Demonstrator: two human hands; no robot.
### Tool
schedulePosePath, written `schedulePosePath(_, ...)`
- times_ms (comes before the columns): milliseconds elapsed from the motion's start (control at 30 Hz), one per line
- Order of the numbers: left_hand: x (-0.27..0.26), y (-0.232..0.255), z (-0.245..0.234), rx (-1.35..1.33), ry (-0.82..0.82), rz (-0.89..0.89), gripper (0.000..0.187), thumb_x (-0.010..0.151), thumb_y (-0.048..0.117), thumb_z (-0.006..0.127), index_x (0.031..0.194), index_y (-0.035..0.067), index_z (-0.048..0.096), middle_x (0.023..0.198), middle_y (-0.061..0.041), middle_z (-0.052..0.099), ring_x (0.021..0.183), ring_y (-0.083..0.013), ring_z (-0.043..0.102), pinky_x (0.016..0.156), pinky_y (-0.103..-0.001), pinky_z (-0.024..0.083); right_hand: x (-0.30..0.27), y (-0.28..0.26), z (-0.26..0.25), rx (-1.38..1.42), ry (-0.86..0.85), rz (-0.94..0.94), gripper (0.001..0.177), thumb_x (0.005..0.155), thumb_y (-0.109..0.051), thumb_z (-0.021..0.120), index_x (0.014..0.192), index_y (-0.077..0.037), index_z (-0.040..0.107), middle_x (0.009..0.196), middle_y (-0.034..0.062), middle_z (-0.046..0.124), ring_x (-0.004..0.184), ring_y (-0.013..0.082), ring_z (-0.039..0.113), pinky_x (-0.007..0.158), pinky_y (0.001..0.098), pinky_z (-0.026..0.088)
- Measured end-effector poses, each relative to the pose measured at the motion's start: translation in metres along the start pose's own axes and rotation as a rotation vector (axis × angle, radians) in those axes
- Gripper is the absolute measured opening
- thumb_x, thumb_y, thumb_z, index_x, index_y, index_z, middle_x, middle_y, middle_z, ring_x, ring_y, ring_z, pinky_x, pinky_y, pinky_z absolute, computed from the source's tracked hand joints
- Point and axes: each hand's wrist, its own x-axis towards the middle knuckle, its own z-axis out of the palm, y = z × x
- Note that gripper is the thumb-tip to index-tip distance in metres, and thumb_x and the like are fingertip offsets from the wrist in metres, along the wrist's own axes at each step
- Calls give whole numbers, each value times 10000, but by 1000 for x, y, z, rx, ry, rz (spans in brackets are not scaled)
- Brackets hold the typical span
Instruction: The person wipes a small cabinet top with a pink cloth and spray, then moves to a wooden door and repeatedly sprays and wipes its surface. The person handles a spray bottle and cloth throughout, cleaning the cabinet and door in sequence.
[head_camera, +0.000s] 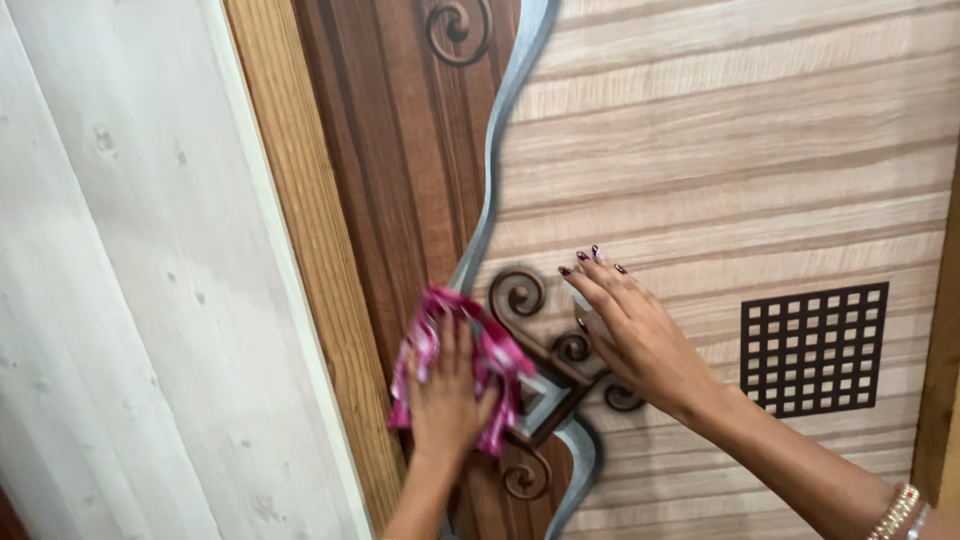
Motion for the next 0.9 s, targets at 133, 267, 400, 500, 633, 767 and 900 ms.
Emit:
schedulePosePath(133, 105, -20, -31, -18, 241, -67, 976, 878, 586, 555, 1622, 91, 164, 1703, -130, 139, 1555, -279, 212, 1255, -581, 112, 26, 5, -3, -39, 5, -60, 668, 894, -135, 644, 1508, -73, 387, 1542, 200, 423, 1433, 377, 392, 1168, 495, 316)
schedulePosePath(267, 221, -5, -58, -21, 395, -306, 923, 923, 550, 514, 1633, 97, 136, 1713, -119, 108, 1587, -307, 185, 1220, -581, 218, 57, 14, -10, 51, 161, -44, 693, 874, -84, 683, 1498, -68, 384, 1547, 219, 440, 1438, 395, 406, 1156, 482, 349)
schedulePosePath(400, 258, 73, -52, -244, 288, -207, 783, 964, 546, 427, 1630, 222, 175, 1731, -143, 92, 1602, -347, 99, 1009, -564, 367, 83, 27, -10, 130, 419, 53, 685, 917, -30, 668, 1526, -74, 357, 1511, 234, 492, 1412, 389, 498, 1142, 477, 422)
schedulePosePath(500, 231, 115, -37, 212, 419, -20, 756, 1009, 544, 488, 1652, 213, 267, 1735, -108, 179, 1586, -279, 171, 1272, -562, 211, 101, 28, -24, 20, 545, -68, 665, 944, -38, 669, 1521, -78, 341, 1501, 244, 498, 1401, 401, 522, 1157, 497, 439)
schedulePosePath(633, 147, 118, -16, -429, -138, 280, 731, 1040, 565, 467, 1675, 243, 304, 1590, -54, 390, 1551, -246, 276, 1363, -631, 67, 127, 14, -27, -80, 548, -187, 675, 919, -66, 702, 1492, -62, 345, 1518, 264, 471, 1426, 440, 476, 1178, 540, 412)
schedulePosePath(767, 110, 57, -14, -222, 281, 174, 921, 877, 612, 604, 1592, 129, 282, 1637, -139, 281, 1508, -343, 225, 1177, -641, 153, 141, 6, -23, -134, 454, -227, 671, 918, -71, 683, 1501, -64, 349, 1528, 223, 490, 1432, 403, 485, 1210, 559, 388)
schedulePosePath(900, 145, -7, -45, -2, 404, -63, 877, 923, 553, 492, 1602, 75, 211, 1698, -128, 212, 1561, -293, 204, 1264, -534, 227, 140, 6, -41, -62, 341, -164, 669, 894, -86, 688, 1487, -68, 380, 1499, 208, 512, 1401, 394, 489, 1157, 517, 399)
